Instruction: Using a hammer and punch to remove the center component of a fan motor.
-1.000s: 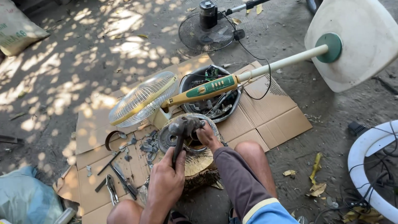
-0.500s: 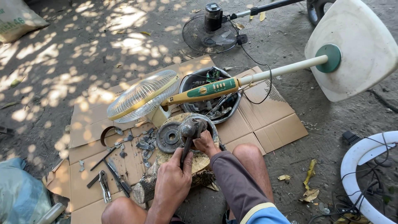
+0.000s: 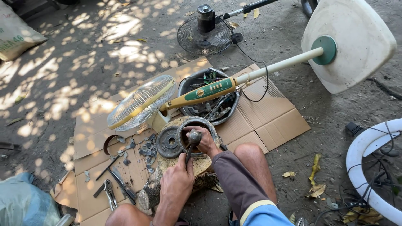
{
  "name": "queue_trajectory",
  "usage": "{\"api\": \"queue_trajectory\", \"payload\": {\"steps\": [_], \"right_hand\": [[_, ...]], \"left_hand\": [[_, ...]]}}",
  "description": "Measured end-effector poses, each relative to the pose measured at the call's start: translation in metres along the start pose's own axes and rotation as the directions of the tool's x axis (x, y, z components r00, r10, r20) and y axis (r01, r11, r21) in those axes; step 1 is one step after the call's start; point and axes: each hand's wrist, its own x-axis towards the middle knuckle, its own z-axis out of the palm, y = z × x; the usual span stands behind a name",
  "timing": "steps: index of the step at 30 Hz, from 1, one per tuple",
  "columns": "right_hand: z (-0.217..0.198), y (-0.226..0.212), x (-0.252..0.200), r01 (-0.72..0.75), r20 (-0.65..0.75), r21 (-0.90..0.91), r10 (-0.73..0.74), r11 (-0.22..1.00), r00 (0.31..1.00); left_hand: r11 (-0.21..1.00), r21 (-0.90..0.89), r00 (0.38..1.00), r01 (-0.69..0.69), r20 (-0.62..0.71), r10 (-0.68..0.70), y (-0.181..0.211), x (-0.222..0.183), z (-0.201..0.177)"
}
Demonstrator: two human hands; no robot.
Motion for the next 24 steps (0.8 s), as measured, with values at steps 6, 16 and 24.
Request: {"api": "queue_trajectory", "payload": {"steps": [6,16,24], "right_hand": [[0.006,0.022,0.004,0.153,-0.057,-0.051,-0.156,0.987,0.986],[0.013,0.019,0.002,0.148,-0.078,0.157,-0.137,0.976,0.987],[0.019,0.032,0.013,0.167,-0.103,0.072,-0.159,0.983,0.982]], "left_hand": [[0.993,-0.104,0.999,-0.054,-0.008,0.053,0.002,-0.005,-0.004],[0.989,-0.108,0.989,-0.104,-0.119,0.091,0.017,-0.005,-0.018],[0.949,-0.236,0.970,-0.206,-0.175,0.167,0.002,-0.020,-0.036]]}}
